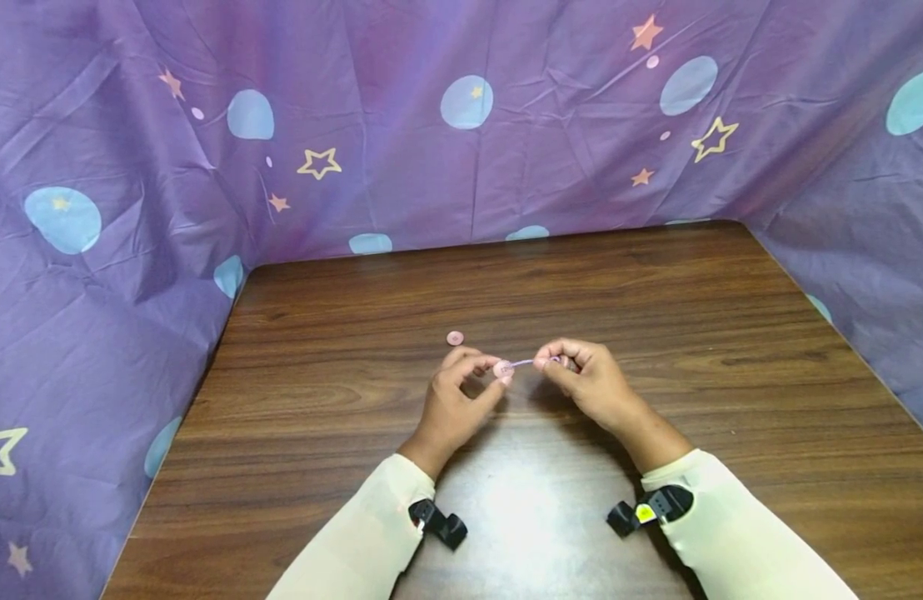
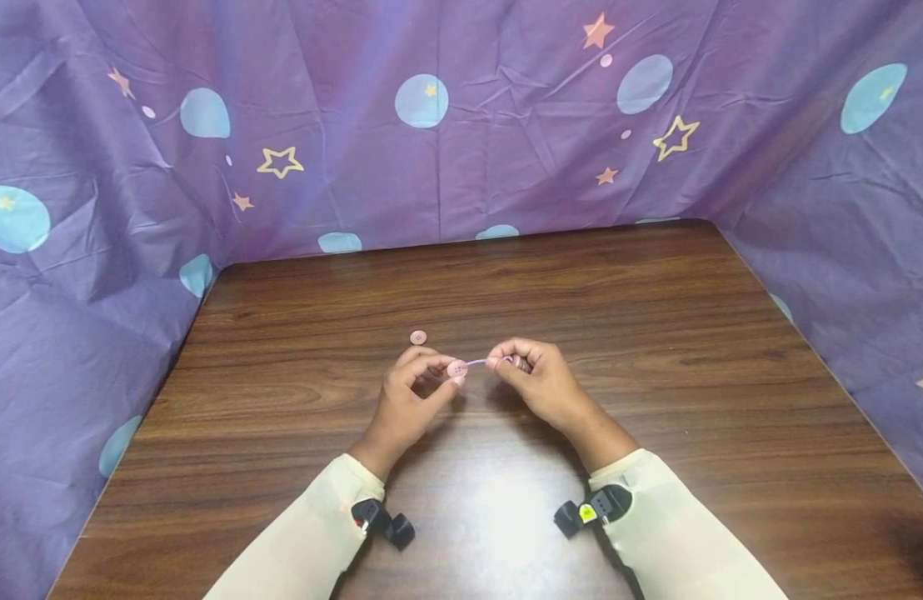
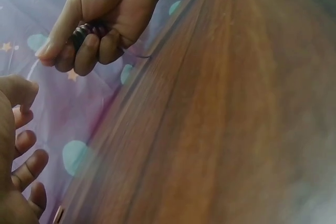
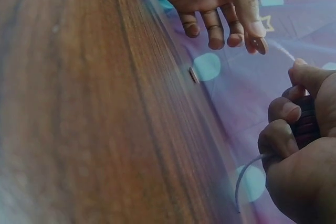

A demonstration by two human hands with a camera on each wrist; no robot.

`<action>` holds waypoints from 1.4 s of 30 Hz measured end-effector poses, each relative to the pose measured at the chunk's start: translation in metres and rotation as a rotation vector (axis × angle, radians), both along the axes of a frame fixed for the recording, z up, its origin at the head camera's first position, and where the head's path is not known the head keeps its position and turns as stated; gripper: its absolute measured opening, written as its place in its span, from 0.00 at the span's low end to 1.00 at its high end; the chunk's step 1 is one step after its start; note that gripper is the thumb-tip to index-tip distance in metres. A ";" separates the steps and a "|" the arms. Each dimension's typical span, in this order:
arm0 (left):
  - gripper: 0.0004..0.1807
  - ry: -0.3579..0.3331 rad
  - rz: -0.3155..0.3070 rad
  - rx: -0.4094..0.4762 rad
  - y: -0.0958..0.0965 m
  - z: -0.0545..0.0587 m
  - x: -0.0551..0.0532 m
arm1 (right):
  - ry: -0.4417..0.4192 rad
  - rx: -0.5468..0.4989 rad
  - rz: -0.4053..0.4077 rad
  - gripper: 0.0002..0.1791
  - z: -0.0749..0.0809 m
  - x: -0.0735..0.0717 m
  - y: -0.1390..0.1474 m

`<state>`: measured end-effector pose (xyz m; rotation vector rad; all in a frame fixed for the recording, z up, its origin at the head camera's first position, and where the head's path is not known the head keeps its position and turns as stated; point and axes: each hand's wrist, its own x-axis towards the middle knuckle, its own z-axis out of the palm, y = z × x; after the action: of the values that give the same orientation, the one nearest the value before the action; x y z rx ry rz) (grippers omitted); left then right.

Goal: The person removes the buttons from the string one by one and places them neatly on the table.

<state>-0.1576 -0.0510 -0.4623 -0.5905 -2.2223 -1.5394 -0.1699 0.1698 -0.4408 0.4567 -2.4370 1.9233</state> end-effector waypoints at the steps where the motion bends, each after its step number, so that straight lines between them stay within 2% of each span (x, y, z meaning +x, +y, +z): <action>1: 0.10 0.007 0.006 -0.003 -0.001 0.000 -0.001 | -0.003 -0.006 0.002 0.07 0.000 0.000 0.000; 8: 0.11 0.089 0.066 0.019 -0.006 -0.003 -0.012 | -0.008 -0.032 0.015 0.08 0.000 -0.001 0.001; 12: 0.12 0.082 0.088 0.039 -0.009 -0.005 -0.016 | -0.022 -0.040 0.009 0.07 0.001 -0.002 0.001; 19: 0.13 -0.001 0.141 0.029 -0.015 -0.008 -0.028 | -0.015 -0.023 0.031 0.08 0.002 -0.002 0.002; 24: 0.13 -0.104 0.140 0.049 -0.016 -0.009 -0.034 | -0.024 -0.024 0.043 0.09 0.002 -0.001 0.003; 27: 0.13 -0.143 0.134 0.037 -0.017 -0.009 -0.036 | -0.041 -0.023 0.029 0.08 0.002 -0.001 0.003; 33: 0.13 -0.148 0.184 -0.010 -0.016 -0.010 -0.045 | -0.064 -0.030 0.012 0.09 0.002 0.000 0.002; 37: 0.13 -0.202 0.222 -0.068 -0.015 -0.009 -0.049 | -0.062 -0.025 0.011 0.08 0.002 0.001 0.001; 42: 0.14 -0.250 0.221 -0.145 -0.012 -0.006 -0.051 | -0.057 -0.012 0.006 0.07 0.002 0.001 0.001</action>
<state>-0.2091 -0.0628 -0.4681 -0.1887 -2.5029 -1.4130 -0.1685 0.1709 -0.4384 0.4150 -2.4593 1.9788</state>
